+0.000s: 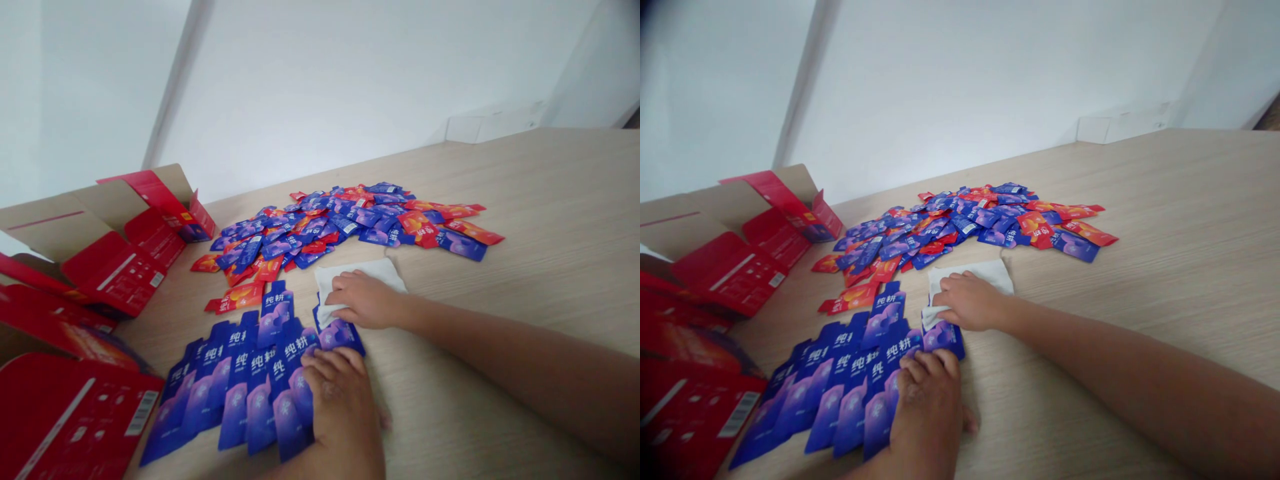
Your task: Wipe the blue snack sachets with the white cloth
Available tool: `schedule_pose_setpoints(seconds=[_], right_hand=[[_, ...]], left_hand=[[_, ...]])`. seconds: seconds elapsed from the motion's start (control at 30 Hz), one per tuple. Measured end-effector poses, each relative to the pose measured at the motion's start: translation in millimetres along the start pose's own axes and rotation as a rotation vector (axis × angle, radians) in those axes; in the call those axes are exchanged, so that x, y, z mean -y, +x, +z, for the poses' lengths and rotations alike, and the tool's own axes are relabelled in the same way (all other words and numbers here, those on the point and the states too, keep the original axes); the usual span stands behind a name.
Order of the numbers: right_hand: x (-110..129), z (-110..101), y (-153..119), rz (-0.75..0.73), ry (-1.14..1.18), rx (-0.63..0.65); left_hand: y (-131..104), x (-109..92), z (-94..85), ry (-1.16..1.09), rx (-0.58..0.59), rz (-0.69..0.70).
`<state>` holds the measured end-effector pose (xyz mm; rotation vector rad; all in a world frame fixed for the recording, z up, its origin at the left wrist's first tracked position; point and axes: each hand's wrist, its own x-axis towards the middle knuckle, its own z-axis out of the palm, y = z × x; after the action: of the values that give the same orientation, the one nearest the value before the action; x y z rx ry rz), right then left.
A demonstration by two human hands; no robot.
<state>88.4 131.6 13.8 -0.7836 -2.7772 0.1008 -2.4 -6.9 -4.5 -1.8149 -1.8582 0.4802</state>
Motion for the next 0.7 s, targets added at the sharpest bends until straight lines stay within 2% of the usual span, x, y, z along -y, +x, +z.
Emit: schedule_pose_setpoints(seconds=[0.13,0.33,0.6,0.7], right_hand=[[-1.1,-2.9,-1.9,-0.006,0.01,0.004],[12.1,-2.8,-3.5,-0.219,0.072,0.008],[-3.2,-2.4,-0.2,-0.017,0.032,0.012],[-1.8,-3.8,-1.3,-0.048,0.011,0.008]], left_hand=[[0.1,-0.5,0.0,0.007,0.015,0.0],[1.5,0.6,-1.8,-0.044,0.024,-0.008],[0.0,-1.1,3.4,0.024,-0.031,-0.014],[-0.4,-1.0,3.9,0.03,-0.027,-0.005]])
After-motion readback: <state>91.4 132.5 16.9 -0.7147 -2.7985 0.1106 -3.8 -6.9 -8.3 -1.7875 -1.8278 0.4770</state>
